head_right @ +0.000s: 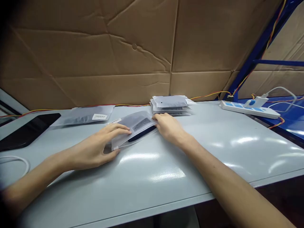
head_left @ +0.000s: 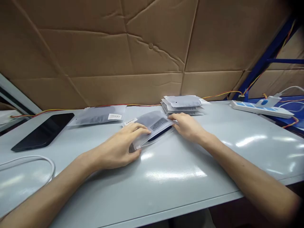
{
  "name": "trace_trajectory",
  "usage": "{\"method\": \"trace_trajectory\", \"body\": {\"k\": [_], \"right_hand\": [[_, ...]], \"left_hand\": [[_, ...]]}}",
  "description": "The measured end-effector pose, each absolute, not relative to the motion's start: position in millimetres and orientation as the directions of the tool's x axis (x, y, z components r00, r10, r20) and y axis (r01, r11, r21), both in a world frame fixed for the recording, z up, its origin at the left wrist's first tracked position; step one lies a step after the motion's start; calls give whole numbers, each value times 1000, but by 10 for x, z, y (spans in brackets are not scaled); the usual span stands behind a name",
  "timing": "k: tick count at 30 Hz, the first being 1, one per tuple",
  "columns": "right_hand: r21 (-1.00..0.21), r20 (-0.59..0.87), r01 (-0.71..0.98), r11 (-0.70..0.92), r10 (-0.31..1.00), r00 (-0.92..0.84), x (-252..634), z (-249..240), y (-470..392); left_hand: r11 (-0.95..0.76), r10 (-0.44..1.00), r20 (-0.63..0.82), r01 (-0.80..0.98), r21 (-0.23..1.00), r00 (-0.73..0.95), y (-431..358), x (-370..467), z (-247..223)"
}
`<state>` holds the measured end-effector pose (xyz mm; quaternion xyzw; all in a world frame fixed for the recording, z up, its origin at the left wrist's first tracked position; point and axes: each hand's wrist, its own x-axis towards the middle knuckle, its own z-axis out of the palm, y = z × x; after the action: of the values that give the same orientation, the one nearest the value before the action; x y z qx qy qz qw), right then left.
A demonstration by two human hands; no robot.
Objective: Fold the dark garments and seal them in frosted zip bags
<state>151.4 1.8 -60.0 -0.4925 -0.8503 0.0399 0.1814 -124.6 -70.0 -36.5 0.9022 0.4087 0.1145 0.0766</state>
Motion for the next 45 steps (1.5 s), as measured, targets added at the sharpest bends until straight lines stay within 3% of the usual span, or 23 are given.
{"method": "trace_trajectory", "body": {"k": [7,11,15,27,40,45], "right_hand": [[-146,409,762,631,740,-534,1460,-603,-49],[-102,517,624,775,577,-632,1332,-537,-210],[-121,514,481,868,469,-718,1198,-511,-378],[-193,499,472,860,500,-707,1142,-596,-380],[-202,522,473,857,503,-689,1139,-589,-381],[-199,546,452,870,481,-686,1130,-592,-392]], "left_hand": [[-614,789,180,740,273,588,-656,-1267,-407],[-627,778,267,726,282,568,-638,-1231,-458],[-655,753,331,694,298,569,-654,-1174,-485],[-488,873,260,726,486,412,-677,-1131,-424],[-666,736,433,672,325,521,-680,-1187,-417],[-702,667,479,697,146,571,-693,-1192,-401]]}}
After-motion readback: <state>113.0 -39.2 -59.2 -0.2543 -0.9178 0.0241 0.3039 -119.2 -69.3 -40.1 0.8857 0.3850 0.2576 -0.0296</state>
